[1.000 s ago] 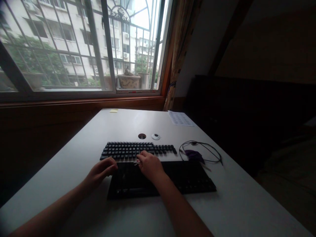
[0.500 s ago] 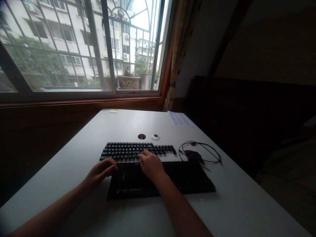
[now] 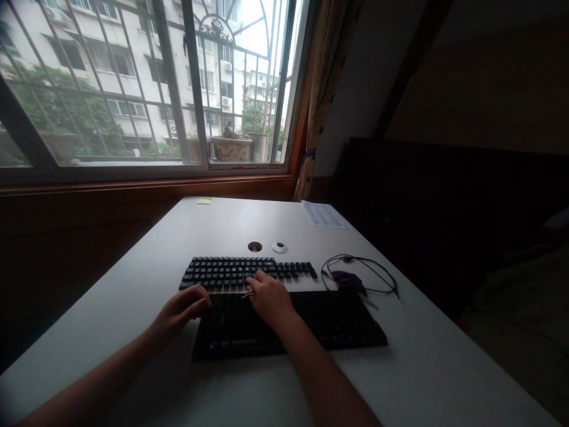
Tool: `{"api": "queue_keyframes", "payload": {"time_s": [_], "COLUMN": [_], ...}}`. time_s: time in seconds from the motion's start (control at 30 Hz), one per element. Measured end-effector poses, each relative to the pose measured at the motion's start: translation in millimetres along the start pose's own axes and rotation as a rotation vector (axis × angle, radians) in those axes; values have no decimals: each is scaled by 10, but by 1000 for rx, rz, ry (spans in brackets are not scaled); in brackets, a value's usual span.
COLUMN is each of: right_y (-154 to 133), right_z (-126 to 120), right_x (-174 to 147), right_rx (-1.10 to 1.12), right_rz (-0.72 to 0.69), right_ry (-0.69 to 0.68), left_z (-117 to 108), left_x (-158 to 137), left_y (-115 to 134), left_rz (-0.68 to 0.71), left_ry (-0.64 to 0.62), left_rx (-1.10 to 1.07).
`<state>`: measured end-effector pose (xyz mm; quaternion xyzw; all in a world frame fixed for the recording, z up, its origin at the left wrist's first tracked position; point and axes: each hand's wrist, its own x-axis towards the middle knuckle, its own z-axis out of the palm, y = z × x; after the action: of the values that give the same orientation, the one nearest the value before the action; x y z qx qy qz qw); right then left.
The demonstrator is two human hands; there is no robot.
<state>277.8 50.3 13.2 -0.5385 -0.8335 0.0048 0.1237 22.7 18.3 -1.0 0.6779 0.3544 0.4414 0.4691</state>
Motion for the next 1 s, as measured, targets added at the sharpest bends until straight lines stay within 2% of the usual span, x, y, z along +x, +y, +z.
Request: {"api": "queue_keyframes", "payload": {"time_s": [0.73, 0.87, 1.0], "right_y": [-6, 3, 39], "right_z": [21, 26, -3], "right_x": [1, 1, 6], "right_rx": [-29, -14, 50], "right_rz": [-39, -49, -53], "right_ry": [10, 49, 155], "left_z": [3, 2, 4], "left_x": [10, 10, 8], "left_y": [13, 28, 47], "left_rz": [6, 2, 0], "left_ry": [-14, -4, -11], "left_rx": [16, 20, 9]}}
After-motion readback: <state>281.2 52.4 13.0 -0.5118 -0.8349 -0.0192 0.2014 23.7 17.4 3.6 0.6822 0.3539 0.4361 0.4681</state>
